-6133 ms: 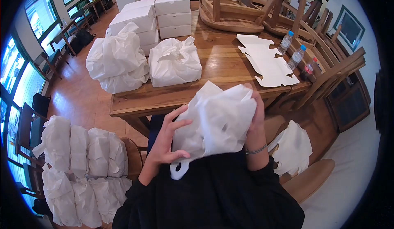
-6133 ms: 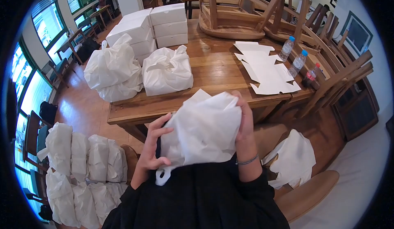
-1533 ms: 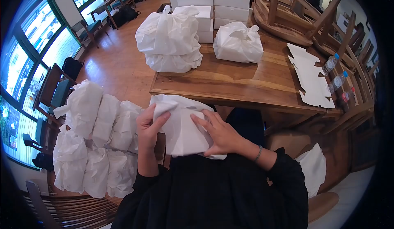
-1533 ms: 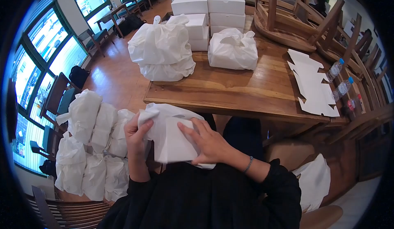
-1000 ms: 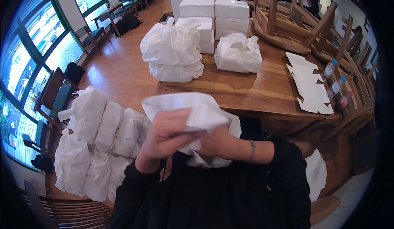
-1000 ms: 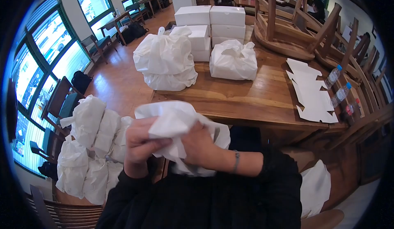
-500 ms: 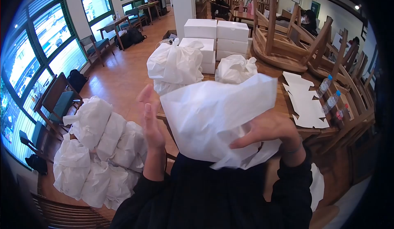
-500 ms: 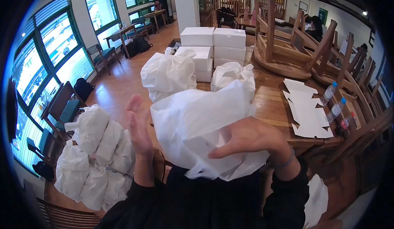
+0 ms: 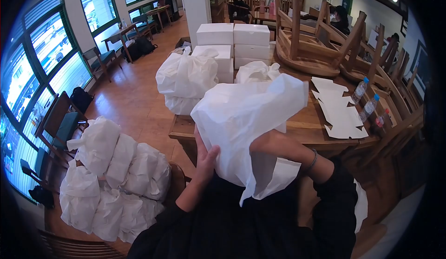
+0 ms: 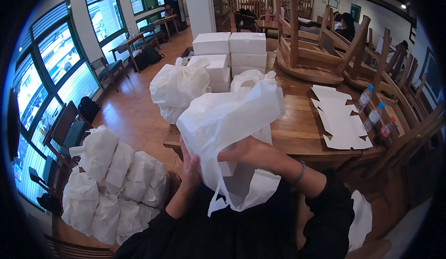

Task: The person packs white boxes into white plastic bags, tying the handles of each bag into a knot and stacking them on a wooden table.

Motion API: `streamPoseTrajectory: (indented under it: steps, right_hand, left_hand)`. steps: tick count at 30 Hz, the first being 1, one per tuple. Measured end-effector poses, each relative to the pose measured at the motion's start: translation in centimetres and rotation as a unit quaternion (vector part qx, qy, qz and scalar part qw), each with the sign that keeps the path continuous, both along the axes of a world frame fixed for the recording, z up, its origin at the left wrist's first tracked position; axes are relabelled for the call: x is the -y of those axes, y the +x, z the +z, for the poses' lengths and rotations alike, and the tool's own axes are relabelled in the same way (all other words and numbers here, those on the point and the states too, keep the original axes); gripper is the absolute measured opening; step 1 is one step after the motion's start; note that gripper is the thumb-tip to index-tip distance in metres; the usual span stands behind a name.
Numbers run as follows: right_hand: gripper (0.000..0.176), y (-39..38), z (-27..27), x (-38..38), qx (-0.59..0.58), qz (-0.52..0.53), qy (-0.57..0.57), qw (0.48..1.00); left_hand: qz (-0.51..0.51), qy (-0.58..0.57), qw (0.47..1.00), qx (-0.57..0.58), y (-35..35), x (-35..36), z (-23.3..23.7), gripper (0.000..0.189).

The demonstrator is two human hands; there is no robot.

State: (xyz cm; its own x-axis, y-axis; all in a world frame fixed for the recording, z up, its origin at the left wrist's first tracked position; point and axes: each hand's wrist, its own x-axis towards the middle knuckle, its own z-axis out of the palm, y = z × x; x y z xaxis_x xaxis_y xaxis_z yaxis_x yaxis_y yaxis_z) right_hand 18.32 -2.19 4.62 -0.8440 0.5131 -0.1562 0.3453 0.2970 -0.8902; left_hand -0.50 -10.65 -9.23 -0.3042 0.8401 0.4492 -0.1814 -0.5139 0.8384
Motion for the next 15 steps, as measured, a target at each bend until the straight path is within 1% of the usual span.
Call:
streamPoseTrajectory:
  steps: [1, 2, 3, 4, 5, 6, 7, 8, 9, 10, 11, 12, 13, 15]
  right_hand:
    - [0.112, 0.1, 0.4, 0.2, 0.003, 0.007, 0.01, 1.0]
    - [0.11, 0.2, 0.8, 0.4, 0.007, 0.014, 0.019, 1.0]
    - [0.109, 0.2, 0.7, 0.5, 0.003, -0.002, 0.09, 0.996]
    - [0.102, -0.1, 0.8, 0.6, 0.015, -0.025, 0.157, 0.987]
    - [0.094, -0.3, 0.9, 0.8, 0.031, -0.05, 0.223, 0.973]
    - [0.081, -0.8, 1.4, 0.9, 0.062, -0.082, 0.284, 0.953]
    - [0.081, -0.8, 1.6, 0.3, 0.073, -0.082, 0.34, 0.934]
    - [0.08, -0.9, 1.9, -0.2, 0.085, -0.085, 0.396, 0.911]
    - [0.093, -0.7, 1.7, -1.8, 0.078, -0.056, 0.446, 0.89]
    - [0.099, -0.7, 1.8, -3.1, 0.085, -0.025, 0.471, 0.878]
    - [0.106, -0.8, 2.0, -4.4, 0.09, 0.005, 0.496, 0.864]
    - [0.105, -0.9, 2.4, -5.5, 0.109, 0.037, 0.496, 0.86]
    - [0.099, -0.9, 1.3, -6.4, 0.122, 0.026, 0.496, 0.86]
    - [0.088, -0.9, -0.9, -8.4, 0.147, 0.004, 0.494, 0.857]
  left_hand:
    - [0.013, -0.014, 1.0, -0.007, 0.5, 0.2, -0.1, 0.091]
    - [0.014, -0.024, 1.0, -0.006, 0.9, 0.1, -0.4, 0.086]
    - [0.015, -0.033, 0.999, -0.004, 1.4, -0.1, -0.8, 0.081]
    - [0.016, -0.043, 0.999, -0.002, 1.8, -0.5, -1.4, 0.076]
    - [-0.02, -0.057, 0.997, 0.041, 1.8, -1.3, -2.5, 0.07]
    - [-0.055, -0.071, 0.993, 0.083, 1.5, -2.5, -4.3, 0.065]
    - [-0.09, -0.085, 0.985, 0.124, 1.7, -3.3, -4.7, 0.06]
    - [-0.095, -0.091, 0.986, 0.106, 1.9, -4.0, -4.9, 0.056]
    - [-0.099, -0.097, 0.986, 0.087, 2.3, -4.5, -4.1, 0.052]
    - [-0.103, -0.103, 0.987, 0.068, 2.8, -4.9, -3.2, 0.048]
    - [-0.097, -0.114, 0.988, 0.024, 3.4, -4.9, -2.0, 0.048]
    - [-0.018, -0.055, 0.995, -0.078, 3.7, -6.8, -4.5, 0.042]
    - [-0.074, -0.111, 0.986, -0.101, 3.4, -6.4, -3.8, 0.039]
    - [-0.185, -0.22, 0.947, -0.146, 2.2, -4.8, -1.3, 0.035]
